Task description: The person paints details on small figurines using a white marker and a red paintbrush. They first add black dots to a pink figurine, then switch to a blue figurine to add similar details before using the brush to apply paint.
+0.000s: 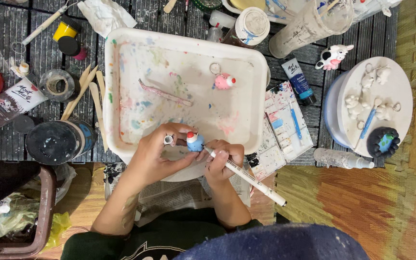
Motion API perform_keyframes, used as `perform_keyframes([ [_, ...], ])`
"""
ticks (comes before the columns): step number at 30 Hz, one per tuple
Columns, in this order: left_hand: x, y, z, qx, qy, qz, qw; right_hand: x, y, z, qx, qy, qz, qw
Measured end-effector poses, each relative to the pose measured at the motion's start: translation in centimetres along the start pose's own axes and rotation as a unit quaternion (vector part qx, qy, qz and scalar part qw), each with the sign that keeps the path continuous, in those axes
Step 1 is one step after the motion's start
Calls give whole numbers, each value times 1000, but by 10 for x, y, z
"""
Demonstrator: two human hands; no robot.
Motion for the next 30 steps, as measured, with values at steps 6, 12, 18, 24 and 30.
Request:
perform_keyframes([
  [6, 0, 0, 0, 7, -6, 1, 1000, 0, -1, 1, -9, -10, -10, 1000],
  [12, 1, 1, -2, 1, 5, 3, 1000, 0, 1, 2, -7, -9, -6, 1000],
  [18, 2, 1, -2, -9, 2, 4, 1000, -2, -2, 0, -25, -9, -30, 999],
  [24, 2, 1, -3, 2, -5, 8, 1000, -1, -1, 0, -23, -7, -19, 1000],
  [30, 2, 1, -3, -7, 0, 3, 1000, -1, 0, 1, -5, 5, -12, 1000],
])
Point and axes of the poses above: each hand's wrist, its own x-axis towards the middle knuckle, its own y-axis out of the palm, z = x × y, the point moved 7 cm from there along x, towards the middle knuckle, and after that the axes turned 10 degrees about y, right-handed, at the moved point
